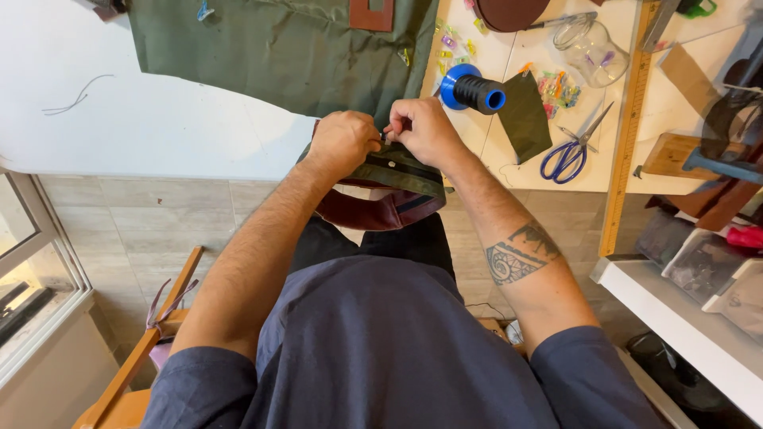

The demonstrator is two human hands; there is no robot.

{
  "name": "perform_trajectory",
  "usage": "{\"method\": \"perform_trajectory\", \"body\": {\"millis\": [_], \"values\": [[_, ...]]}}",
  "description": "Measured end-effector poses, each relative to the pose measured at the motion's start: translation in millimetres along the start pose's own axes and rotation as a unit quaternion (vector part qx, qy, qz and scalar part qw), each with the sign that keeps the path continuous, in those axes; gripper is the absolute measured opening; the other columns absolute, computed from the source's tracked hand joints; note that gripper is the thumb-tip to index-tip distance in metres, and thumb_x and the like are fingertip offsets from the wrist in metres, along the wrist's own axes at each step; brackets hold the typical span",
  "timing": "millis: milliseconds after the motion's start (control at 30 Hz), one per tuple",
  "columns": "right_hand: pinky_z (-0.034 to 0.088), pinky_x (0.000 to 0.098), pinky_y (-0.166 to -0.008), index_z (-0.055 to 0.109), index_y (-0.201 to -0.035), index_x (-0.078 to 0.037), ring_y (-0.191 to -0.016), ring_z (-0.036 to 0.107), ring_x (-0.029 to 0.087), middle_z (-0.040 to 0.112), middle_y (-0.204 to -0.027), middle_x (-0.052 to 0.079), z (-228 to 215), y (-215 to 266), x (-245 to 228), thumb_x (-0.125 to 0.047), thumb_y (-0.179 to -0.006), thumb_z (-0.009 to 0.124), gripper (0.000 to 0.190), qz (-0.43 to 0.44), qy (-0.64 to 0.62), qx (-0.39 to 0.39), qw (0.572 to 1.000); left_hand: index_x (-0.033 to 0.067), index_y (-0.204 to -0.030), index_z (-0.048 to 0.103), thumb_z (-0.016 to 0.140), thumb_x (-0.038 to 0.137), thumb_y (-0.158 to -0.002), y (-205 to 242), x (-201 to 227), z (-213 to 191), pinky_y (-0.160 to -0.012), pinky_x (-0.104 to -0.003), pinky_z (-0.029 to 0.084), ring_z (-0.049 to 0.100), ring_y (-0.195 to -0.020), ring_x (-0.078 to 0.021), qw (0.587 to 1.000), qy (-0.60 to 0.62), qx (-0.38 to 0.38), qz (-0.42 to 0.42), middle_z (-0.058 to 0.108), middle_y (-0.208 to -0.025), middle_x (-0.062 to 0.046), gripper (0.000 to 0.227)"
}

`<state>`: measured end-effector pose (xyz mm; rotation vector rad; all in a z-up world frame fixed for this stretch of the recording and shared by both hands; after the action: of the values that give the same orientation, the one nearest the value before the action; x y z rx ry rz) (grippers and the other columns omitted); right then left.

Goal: Assembling a leather and fabric bag by trimming edges and using clips to align components

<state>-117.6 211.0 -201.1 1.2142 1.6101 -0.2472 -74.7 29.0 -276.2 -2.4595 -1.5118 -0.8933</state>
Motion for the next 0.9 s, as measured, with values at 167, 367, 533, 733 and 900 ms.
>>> {"method": "perform_trajectory", "body": {"millis": [167,367,533,733,900], "values": [[0.053,0.0336,-0.068,0.064,-0.071,-0.012,-0.064,0.066,0.028,0.068,-0.065,0.007,-5,-1,-12,0.005,-0.072,0.079,0.023,-0.021,0.016,-0.009,1.0,0.0321,-0.079,0.073,0.076,0.049,-0.086,-2,-3,-3,-0.067,-0.032,0.058,0.071,-0.072,-0.0179,1.0,0.007,0.005,0.016,0.068,-0.076,0.011,0.018],[0.057,0.043,-0.082,0.071,-0.098,-0.008,-0.085,0.072,0.032,0.074,-0.086,0.012,-18,28,-14,-0.007,-0.085,0.083,0.017,-0.062,0.026,0.074,0.995,0.0321,-0.078,0.072,0.074,0.052,-0.087,3,1,-24,-0.066,-0.034,0.057,0.071,-0.072,-0.0182,1.0,0.007,0.0,0.004,0.066,-0.075,0.01,0.022],[0.051,0.0501,-0.094,0.068,-0.099,-0.006,-0.11,0.066,0.039,0.07,-0.115,0.014,-14,70,-1,-0.026,-0.091,0.085,0.028,-0.077,0.074,0.121,0.987,0.0294,-0.086,0.076,0.078,0.047,-0.086,12,-5,-42,-0.073,-0.035,0.057,0.072,-0.08,-0.0208,0.999,0.042,-0.016,0.009,0.071,-0.082,0.008,0.018],[0.051,0.0484,-0.096,0.068,-0.092,-0.004,-0.109,0.068,0.039,0.073,-0.114,0.014,-3,80,23,-0.019,-0.092,0.082,0.02,-0.053,-0.052,0.092,0.993,0.0301,-0.087,0.077,0.077,0.048,-0.086,14,-8,-45,-0.075,-0.034,0.057,0.072,-0.081,-0.0179,0.999,0.031,-0.03,0.032,0.072,-0.084,0.011,0.018],[0.052,0.044,-0.093,0.069,-0.087,-0.007,-0.103,0.07,0.034,0.073,-0.106,0.013,8,79,38,-0.018,-0.094,0.079,0.016,-0.06,-0.09,0.09,0.99,0.0299,-0.093,0.076,0.075,0.049,-0.088,18,-10,-61,-0.079,-0.034,0.053,0.072,-0.084,-0.0174,0.997,0.016,-0.057,0.048,0.071,-0.086,0.01,0.02]]}}
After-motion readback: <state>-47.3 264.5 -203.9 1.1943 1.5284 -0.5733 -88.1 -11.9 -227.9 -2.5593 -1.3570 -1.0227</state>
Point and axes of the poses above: each hand's wrist, its own y-axis away from the middle knuckle, its own z-axis out of the palm, x = y × z, the point moved 2 cm from there along -y, towards the middle knuckle
